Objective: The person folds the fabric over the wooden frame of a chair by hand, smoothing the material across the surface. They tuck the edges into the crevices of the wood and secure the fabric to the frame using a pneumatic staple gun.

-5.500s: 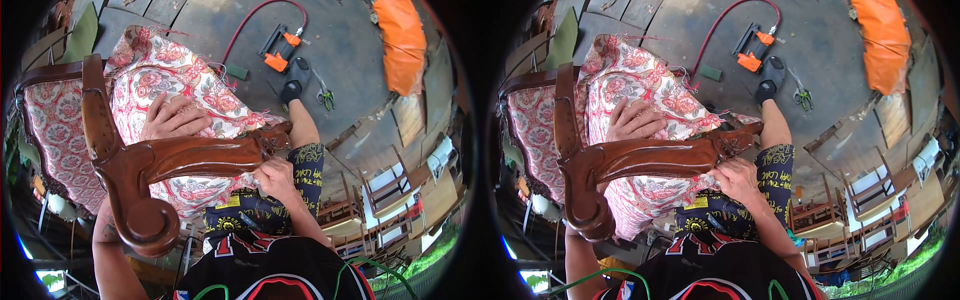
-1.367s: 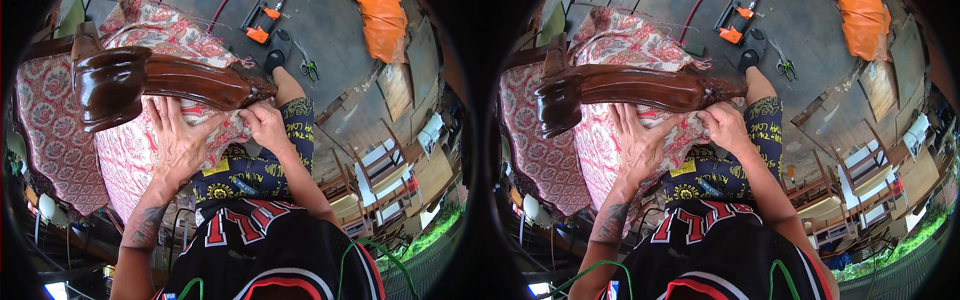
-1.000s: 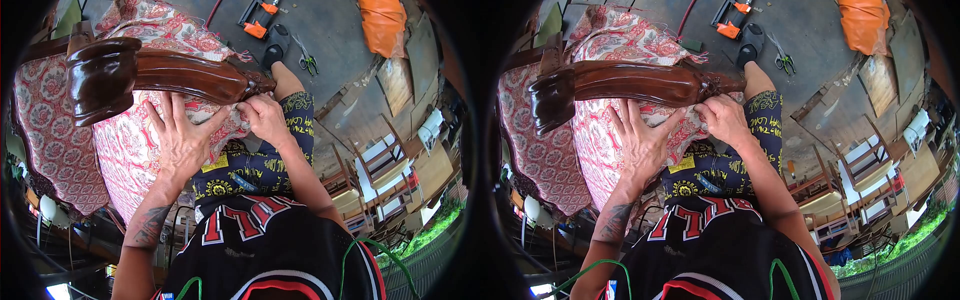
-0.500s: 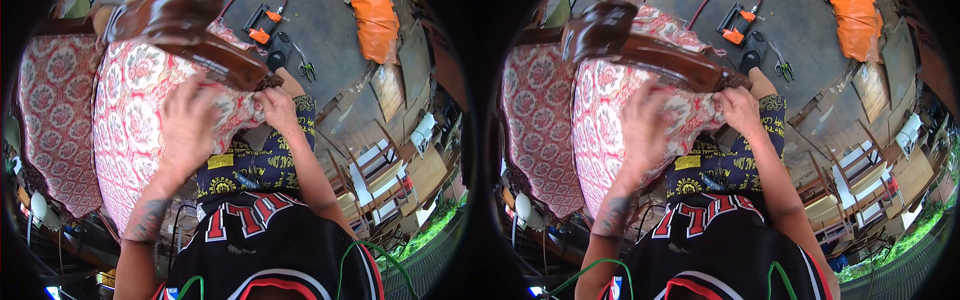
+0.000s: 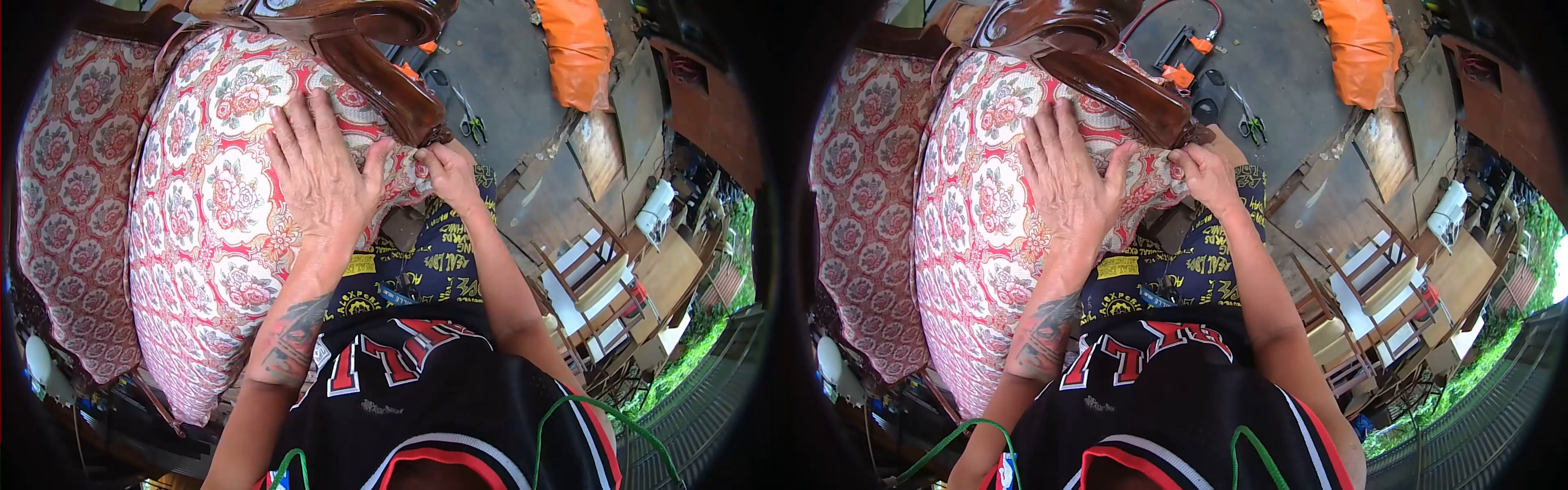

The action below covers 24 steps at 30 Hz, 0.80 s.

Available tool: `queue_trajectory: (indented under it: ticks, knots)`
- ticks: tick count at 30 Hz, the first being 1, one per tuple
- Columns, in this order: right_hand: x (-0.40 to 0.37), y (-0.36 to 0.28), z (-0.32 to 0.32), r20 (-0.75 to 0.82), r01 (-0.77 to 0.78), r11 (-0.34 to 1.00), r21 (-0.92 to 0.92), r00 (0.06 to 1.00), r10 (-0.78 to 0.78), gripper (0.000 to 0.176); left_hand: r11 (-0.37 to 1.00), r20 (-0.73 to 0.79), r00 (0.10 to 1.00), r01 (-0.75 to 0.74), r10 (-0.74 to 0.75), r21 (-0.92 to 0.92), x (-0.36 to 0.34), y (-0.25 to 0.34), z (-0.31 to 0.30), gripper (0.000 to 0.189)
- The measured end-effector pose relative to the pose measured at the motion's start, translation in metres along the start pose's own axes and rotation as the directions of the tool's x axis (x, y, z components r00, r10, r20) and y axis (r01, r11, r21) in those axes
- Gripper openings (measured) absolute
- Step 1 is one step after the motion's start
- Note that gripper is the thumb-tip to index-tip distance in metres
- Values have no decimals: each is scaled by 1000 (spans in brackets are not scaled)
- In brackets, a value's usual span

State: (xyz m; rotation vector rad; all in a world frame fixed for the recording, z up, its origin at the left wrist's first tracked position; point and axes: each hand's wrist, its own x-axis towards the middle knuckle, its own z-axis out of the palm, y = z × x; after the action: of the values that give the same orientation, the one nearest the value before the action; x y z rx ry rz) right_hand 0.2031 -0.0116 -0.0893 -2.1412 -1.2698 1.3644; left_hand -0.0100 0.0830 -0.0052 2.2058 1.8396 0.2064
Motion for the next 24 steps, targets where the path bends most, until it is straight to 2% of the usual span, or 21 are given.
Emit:
queue_trajectory:
  ticks: [1,3,4,5,7,9,11,13,15,17,23,24]
  knots:
    - [0,-1,-1,10,5,1000,-7,1000,-5,28,1000,-2,1000,13,-13,0,2,-3,-4,78]
    - [0,-6,-1,-64,103,995,-18,992,-104,28,993,103,988,-115,114,-1,9,-19,-21,70]
    - [3,-6,-3,-39,123,992,-26,991,-124,28,984,200,974,-72,104,-162,24,-42,-29,59]
    - [3,-5,-4,-20,94,996,5,995,-94,28,961,224,975,66,-4,-269,34,-59,-31,54]
    - [-1,-7,-5,37,77,997,18,996,-77,29,979,16,981,-193,192,69,39,-81,-17,54]
    - [2,-13,-9,58,-24,998,57,998,21,29,983,149,972,-178,183,-46,25,-73,-9,56]
    - [5,12,-4,69,9,1000,-1,998,-9,29,991,136,983,-111,121,-80,19,-68,-9,56]
    - [7,16,-3,38,15,997,71,999,-18,30,993,94,990,-101,106,-59,17,-65,-8,55]
    - [8,13,-6,54,34,998,61,998,-37,31,995,78,994,-74,79,-64,14,-62,-7,54]
    - [5,5,-7,63,-16,998,61,998,12,32,999,74,997,-11,14,-41,11,-56,-9,52]
    - [7,10,-9,80,19,999,29,997,-21,33,994,52,998,-25,30,-110,5,-47,-6,50]
    - [4,-8,-10,89,-22,998,65,996,16,32,989,38,999,-32,38,-142,5,-44,-5,51]
